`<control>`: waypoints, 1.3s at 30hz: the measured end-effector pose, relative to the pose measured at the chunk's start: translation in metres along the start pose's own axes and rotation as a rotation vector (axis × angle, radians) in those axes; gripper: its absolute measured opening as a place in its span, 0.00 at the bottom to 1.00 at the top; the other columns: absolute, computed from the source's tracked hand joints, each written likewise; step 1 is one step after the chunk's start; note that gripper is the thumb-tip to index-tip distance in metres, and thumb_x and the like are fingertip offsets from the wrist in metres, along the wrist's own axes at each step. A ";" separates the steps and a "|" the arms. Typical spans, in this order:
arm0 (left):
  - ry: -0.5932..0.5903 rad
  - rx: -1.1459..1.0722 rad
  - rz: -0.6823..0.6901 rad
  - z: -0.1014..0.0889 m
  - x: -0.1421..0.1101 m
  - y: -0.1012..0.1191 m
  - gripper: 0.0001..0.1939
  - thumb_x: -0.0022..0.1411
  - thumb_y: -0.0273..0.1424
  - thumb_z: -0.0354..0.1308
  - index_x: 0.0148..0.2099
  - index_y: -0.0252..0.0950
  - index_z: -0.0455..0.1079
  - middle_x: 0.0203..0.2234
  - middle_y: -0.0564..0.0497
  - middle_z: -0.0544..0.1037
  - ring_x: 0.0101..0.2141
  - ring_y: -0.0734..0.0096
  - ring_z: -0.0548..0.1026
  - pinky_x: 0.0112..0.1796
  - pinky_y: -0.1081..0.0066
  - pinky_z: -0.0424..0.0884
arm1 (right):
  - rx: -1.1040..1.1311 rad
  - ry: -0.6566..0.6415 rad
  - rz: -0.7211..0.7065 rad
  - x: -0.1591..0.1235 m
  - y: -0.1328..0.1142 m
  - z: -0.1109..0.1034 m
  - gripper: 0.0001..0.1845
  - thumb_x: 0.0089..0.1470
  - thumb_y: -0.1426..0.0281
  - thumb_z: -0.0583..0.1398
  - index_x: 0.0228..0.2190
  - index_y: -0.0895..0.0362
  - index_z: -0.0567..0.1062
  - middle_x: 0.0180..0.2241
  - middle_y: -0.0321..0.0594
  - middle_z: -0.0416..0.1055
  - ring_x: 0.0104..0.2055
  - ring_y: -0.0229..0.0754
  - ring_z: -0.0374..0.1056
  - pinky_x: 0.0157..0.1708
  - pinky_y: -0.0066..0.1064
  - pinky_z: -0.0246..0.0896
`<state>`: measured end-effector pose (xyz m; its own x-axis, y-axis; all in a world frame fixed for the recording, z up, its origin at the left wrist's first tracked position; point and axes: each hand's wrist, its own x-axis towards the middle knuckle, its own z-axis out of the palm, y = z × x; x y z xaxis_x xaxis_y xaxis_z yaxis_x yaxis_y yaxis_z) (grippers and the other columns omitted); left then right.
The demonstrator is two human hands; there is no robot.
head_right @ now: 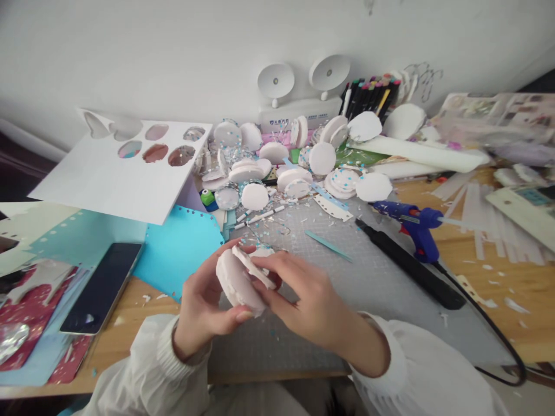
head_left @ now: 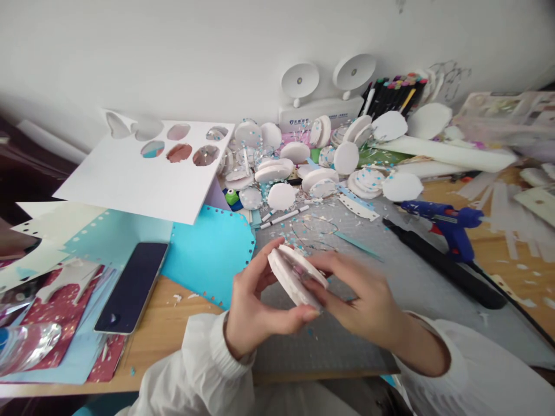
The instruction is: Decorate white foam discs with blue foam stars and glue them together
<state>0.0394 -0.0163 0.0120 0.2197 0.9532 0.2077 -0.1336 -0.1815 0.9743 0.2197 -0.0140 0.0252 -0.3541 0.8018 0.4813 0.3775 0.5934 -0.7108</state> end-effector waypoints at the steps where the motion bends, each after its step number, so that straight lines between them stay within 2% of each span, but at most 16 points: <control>1: 0.001 -0.005 -0.019 0.000 0.000 0.001 0.41 0.42 0.36 0.73 0.59 0.42 0.63 0.46 0.48 0.77 0.45 0.59 0.76 0.47 0.67 0.73 | -0.013 -0.015 0.005 -0.002 -0.003 -0.004 0.14 0.57 0.73 0.58 0.47 0.54 0.69 0.38 0.40 0.75 0.37 0.38 0.72 0.37 0.29 0.69; 3: 0.021 -0.017 -0.056 -0.001 -0.001 0.005 0.40 0.43 0.36 0.73 0.58 0.43 0.62 0.46 0.48 0.76 0.44 0.60 0.76 0.46 0.67 0.74 | -0.082 0.001 0.027 -0.013 -0.005 -0.017 0.17 0.56 0.73 0.58 0.48 0.54 0.69 0.38 0.40 0.75 0.36 0.38 0.72 0.37 0.29 0.69; 4: 0.036 -0.029 -0.073 -0.002 -0.002 0.006 0.39 0.44 0.36 0.72 0.58 0.44 0.61 0.47 0.48 0.74 0.44 0.61 0.75 0.45 0.67 0.74 | -0.146 0.057 0.045 -0.021 -0.005 -0.025 0.17 0.56 0.74 0.57 0.48 0.54 0.70 0.37 0.39 0.75 0.34 0.38 0.72 0.36 0.29 0.69; 6: 0.064 -0.063 -0.099 -0.005 -0.006 0.008 0.39 0.46 0.37 0.71 0.58 0.46 0.58 0.47 0.48 0.73 0.43 0.63 0.75 0.43 0.67 0.75 | -0.340 0.267 0.138 -0.043 0.003 -0.043 0.13 0.56 0.74 0.57 0.44 0.53 0.73 0.34 0.39 0.75 0.33 0.39 0.71 0.38 0.32 0.68; 8: 0.069 -0.090 -0.110 -0.008 -0.012 0.010 0.39 0.47 0.38 0.70 0.58 0.47 0.56 0.45 0.49 0.71 0.42 0.64 0.74 0.42 0.68 0.74 | -0.581 0.491 0.284 -0.067 0.017 -0.063 0.09 0.55 0.69 0.58 0.39 0.53 0.75 0.35 0.40 0.75 0.33 0.42 0.71 0.38 0.35 0.66; 9: 0.065 -0.098 -0.109 -0.008 -0.014 0.010 0.38 0.48 0.38 0.70 0.58 0.47 0.56 0.44 0.49 0.71 0.42 0.65 0.74 0.41 0.68 0.74 | -0.701 0.521 0.367 -0.079 0.026 -0.073 0.10 0.56 0.66 0.57 0.40 0.54 0.74 0.35 0.42 0.75 0.33 0.43 0.70 0.39 0.37 0.65; 11: 0.053 -0.108 -0.104 -0.009 -0.020 0.012 0.35 0.49 0.39 0.69 0.55 0.46 0.57 0.42 0.50 0.70 0.41 0.66 0.73 0.40 0.69 0.74 | -0.899 0.444 0.404 -0.098 0.046 -0.091 0.17 0.57 0.61 0.54 0.41 0.58 0.74 0.32 0.44 0.73 0.32 0.47 0.69 0.38 0.39 0.65; 14: 0.040 -0.125 -0.097 -0.005 -0.026 0.015 0.32 0.48 0.40 0.69 0.52 0.44 0.59 0.42 0.49 0.69 0.39 0.67 0.72 0.38 0.71 0.73 | -1.144 0.248 0.270 -0.115 0.074 -0.108 0.24 0.59 0.57 0.49 0.39 0.63 0.74 0.35 0.52 0.74 0.38 0.53 0.69 0.40 0.41 0.64; 17: 0.024 -0.152 -0.105 -0.001 -0.031 0.021 0.31 0.48 0.41 0.69 0.49 0.43 0.58 0.42 0.49 0.70 0.39 0.67 0.72 0.37 0.71 0.73 | -1.324 0.097 0.242 -0.118 0.094 -0.110 0.23 0.60 0.60 0.49 0.41 0.65 0.74 0.35 0.53 0.73 0.37 0.53 0.67 0.39 0.40 0.62; 20: 0.024 -0.171 -0.105 0.000 -0.036 0.026 0.31 0.47 0.42 0.69 0.48 0.42 0.56 0.44 0.48 0.71 0.38 0.67 0.73 0.37 0.70 0.73 | -1.417 0.044 0.270 -0.115 0.101 -0.108 0.19 0.59 0.65 0.51 0.41 0.65 0.74 0.32 0.52 0.71 0.33 0.52 0.66 0.35 0.39 0.62; 24: 0.042 -0.152 -0.057 -0.006 -0.039 0.027 0.32 0.47 0.43 0.69 0.46 0.43 0.54 0.42 0.48 0.73 0.38 0.66 0.74 0.36 0.70 0.73 | -1.393 0.051 0.229 -0.116 0.092 -0.108 0.14 0.59 0.69 0.51 0.37 0.64 0.73 0.30 0.52 0.71 0.33 0.54 0.67 0.35 0.41 0.62; 26: 0.042 -0.132 -0.013 -0.009 -0.037 0.025 0.33 0.45 0.44 0.70 0.46 0.42 0.54 0.41 0.48 0.73 0.38 0.65 0.74 0.35 0.69 0.73 | -1.282 0.081 0.217 -0.120 0.080 -0.108 0.12 0.59 0.69 0.52 0.39 0.62 0.71 0.32 0.53 0.72 0.35 0.55 0.69 0.37 0.42 0.64; 30: 0.031 -0.079 0.047 -0.013 -0.026 0.021 0.36 0.44 0.44 0.71 0.49 0.43 0.54 0.41 0.47 0.72 0.38 0.63 0.74 0.36 0.66 0.73 | -0.831 0.203 0.331 -0.121 0.048 -0.104 0.13 0.59 0.67 0.52 0.46 0.55 0.66 0.37 0.49 0.73 0.38 0.51 0.72 0.36 0.40 0.68; 33: 0.028 -0.031 0.076 -0.016 -0.015 0.017 0.38 0.44 0.43 0.71 0.53 0.42 0.55 0.42 0.46 0.72 0.40 0.62 0.74 0.38 0.65 0.72 | -0.491 0.224 0.379 -0.108 0.021 -0.101 0.10 0.61 0.66 0.50 0.41 0.52 0.69 0.30 0.39 0.74 0.31 0.43 0.73 0.31 0.32 0.69; 36: 0.032 0.021 0.122 -0.019 -0.005 0.013 0.36 0.44 0.42 0.70 0.52 0.40 0.59 0.43 0.45 0.72 0.42 0.60 0.73 0.40 0.65 0.71 | -0.373 0.137 0.353 -0.090 0.000 -0.100 0.09 0.61 0.69 0.51 0.37 0.51 0.71 0.24 0.36 0.73 0.26 0.38 0.72 0.25 0.23 0.68; 39: 0.046 0.047 0.138 -0.021 0.002 0.009 0.32 0.45 0.43 0.70 0.48 0.39 0.62 0.43 0.45 0.72 0.44 0.59 0.73 0.42 0.63 0.71 | -0.353 0.023 0.280 -0.078 -0.009 -0.094 0.09 0.61 0.70 0.51 0.38 0.50 0.69 0.24 0.34 0.73 0.25 0.37 0.72 0.24 0.20 0.68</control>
<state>0.0186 -0.0105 0.0191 0.1573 0.9284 0.3365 -0.1134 -0.3215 0.9401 0.3248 -0.0754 0.0425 -0.1792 0.9340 0.3092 0.7262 0.3376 -0.5989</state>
